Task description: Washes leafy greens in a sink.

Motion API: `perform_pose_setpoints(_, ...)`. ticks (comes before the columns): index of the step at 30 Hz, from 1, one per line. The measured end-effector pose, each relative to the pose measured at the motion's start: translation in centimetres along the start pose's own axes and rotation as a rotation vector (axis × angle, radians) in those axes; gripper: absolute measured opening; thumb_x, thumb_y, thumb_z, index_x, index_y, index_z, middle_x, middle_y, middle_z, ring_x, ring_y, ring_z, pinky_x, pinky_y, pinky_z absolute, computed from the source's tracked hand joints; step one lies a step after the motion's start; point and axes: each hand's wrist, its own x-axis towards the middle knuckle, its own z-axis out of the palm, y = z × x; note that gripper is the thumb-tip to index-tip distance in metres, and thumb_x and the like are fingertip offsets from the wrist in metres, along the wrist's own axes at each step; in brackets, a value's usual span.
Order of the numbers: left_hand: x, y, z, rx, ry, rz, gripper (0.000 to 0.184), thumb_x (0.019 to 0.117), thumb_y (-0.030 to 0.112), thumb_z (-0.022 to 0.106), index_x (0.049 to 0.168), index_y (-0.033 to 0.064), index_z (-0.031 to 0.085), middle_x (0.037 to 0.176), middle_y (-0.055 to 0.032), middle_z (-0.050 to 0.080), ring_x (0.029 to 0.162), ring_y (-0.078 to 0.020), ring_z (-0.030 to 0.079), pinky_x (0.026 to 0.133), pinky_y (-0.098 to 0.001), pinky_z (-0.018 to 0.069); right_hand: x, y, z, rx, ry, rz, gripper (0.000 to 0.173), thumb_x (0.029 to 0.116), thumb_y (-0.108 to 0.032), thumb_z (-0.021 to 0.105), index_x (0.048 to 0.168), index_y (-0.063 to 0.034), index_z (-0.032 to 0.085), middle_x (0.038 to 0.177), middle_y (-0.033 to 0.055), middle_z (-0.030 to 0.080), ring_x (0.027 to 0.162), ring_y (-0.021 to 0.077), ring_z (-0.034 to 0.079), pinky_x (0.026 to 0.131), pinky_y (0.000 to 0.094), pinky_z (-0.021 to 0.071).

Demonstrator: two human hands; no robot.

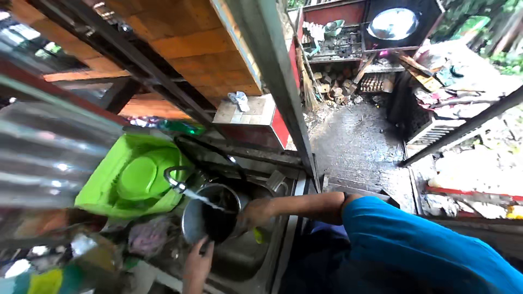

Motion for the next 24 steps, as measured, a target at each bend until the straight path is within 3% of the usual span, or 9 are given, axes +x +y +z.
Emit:
perform_pose_setpoints(2, -2.3, 1.6, 0.2, -0.13, 0.012, 0.008, 0.042, 0.105, 0.024, 0.059, 0.141, 0.0018, 0.06, 0.147, -0.0253, 0.054, 0.142, -0.0445, 0.045, 0.119, -0.0613, 0.0319, -1.2, 0.2, 0.6, -0.16, -0.031, 0.044, 0.032, 0.1035, -0.016, 0.059, 0.132, -0.0031, 0.066, 0.134, 0.0244, 0.063, 0.126, 0.0442, 0.059, 0.105, 0.066, 0.0437)
perform_pose_setpoints(6, -6.4, 4.1, 1.7, -0.209, -0.005, -0.18, 0.046, 0.1021, 0.027, 0.062, 0.143, 0.0075, 0.06, 0.156, -0.0227, 0.046, 0.148, -0.0417, 0.038, 0.122, -0.0562, 0.0294, -1.2, 0.6, 2.4, -0.027, -0.146, 0.033, 0.038, 0.1062, -0.02, 0.055, 0.14, -0.0043, 0.061, 0.137, 0.0191, 0.064, 0.128, 0.0312, 0.061, 0.113, 0.0479, 0.0442)
perform_pose_setpoints(10, -10.9, 3.3, 6.7, -0.315, -0.067, -0.277, 0.048, 0.1018, 0.028, 0.061, 0.147, 0.0137, 0.057, 0.163, -0.0192, 0.036, 0.155, -0.0418, 0.019, 0.123, -0.0635, 0.0179, 1.1, 1.0, 5.4, -0.368, -0.358, 0.028, 0.046, 0.1077, -0.03, 0.051, 0.147, -0.0061, 0.055, 0.144, 0.0211, 0.058, 0.134, 0.039, 0.055, 0.114, 0.057, 0.0413)
perform_pose_setpoints(12, -13.0, 3.5, 8.0, -0.36, -0.03, -0.243, 0.046, 0.0999, 0.024, 0.064, 0.144, 0.0122, 0.06, 0.161, -0.0196, 0.04, 0.155, -0.042, 0.021, 0.122, -0.0649, 0.018, 1.8, 1.0, 6.1, -0.423, -0.433, 0.014, 0.044, 0.1078, -0.027, 0.052, 0.145, -0.0057, 0.056, 0.142, 0.0222, 0.059, 0.133, 0.0396, 0.057, 0.113, 0.0575, 0.0416)
perform_pose_setpoints(15, -16.9, 3.7, 7.5, -0.441, 0.048, -0.246, 0.041, 0.099, 0.017, 0.064, 0.139, 0.0072, 0.064, 0.158, -0.0222, 0.043, 0.154, -0.0434, 0.023, 0.124, -0.0664, 0.008, 2.5, 1.2, 7.0, -0.467, -0.497, 0.013, 0.043, 0.1055, -0.023, 0.057, 0.143, -0.0037, 0.058, 0.138, 0.0259, 0.061, 0.129, 0.0435, 0.058, 0.111, 0.0614, 0.0421)
perform_pose_setpoints(18, -21.7, 1.6, 7.1, -0.453, 0.145, -0.324, 0.038, 0.1004, 0.018, 0.063, 0.137, 0.0085, 0.065, 0.157, -0.0222, 0.045, 0.153, -0.0443, 0.027, 0.124, -0.0638, 0.0112, 2.3, -1.6, 6.2, -0.477, -0.521, 0.007, 0.046, 0.1043, -0.024, 0.061, 0.145, -0.0029, 0.056, 0.14, 0.0271, 0.059, 0.13, 0.0441, 0.057, 0.111, 0.0614, 0.0421)
perform_pose_setpoints(20, -25.9, -1.7, 8.1, -0.474, 0.193, -0.412, 0.04, 0.0999, 0.019, 0.064, 0.139, 0.0093, 0.065, 0.157, -0.0217, 0.045, 0.153, -0.0434, 0.027, 0.125, -0.062, 0.0127, 1.5, -4.5, 5.1, -0.27, -0.449, -0.099, 0.045, 0.1019, -0.018, 0.063, 0.142, 0.0011, 0.057, 0.136, 0.0246, 0.063, 0.125, 0.036, 0.062, 0.109, 0.0516, 0.0475)
perform_pose_setpoints(22, -31.3, -5.7, 10.9, -0.478, 0.178, -0.558, 0.043, 0.1008, 0.024, 0.063, 0.141, 0.0096, 0.062, 0.155, -0.0219, 0.047, 0.152, -0.0423, 0.031, 0.125, -0.0608, 0.0173, 0.4, -6.8, 4.8, 0.155, -0.366, -0.246, 0.04, 0.1008, -0.015, 0.059, 0.137, 0.0024, 0.058, 0.127, 0.0148, 0.068, 0.115, 0.021, 0.067, 0.102, 0.0359, 0.0542)
perform_pose_setpoints(24, -37.4, -9.6, 14.7, -0.516, 0.089, -0.784, 0.046, 0.102, 0.026, 0.061, 0.144, 0.0071, 0.059, 0.151, -0.0217, 0.052, 0.146, -0.0396, 0.04, 0.123, -0.0577, 0.0253, 1.3, -7.4, 6.1, 0.64, -0.347, -0.322, 0.031, 0.1021, -0.031, 0.059, 0.129, -0.0173, 0.067, 0.111, -0.002, 0.077, 0.101, 0.0121, 0.073, 0.092, 0.031, 0.0598)
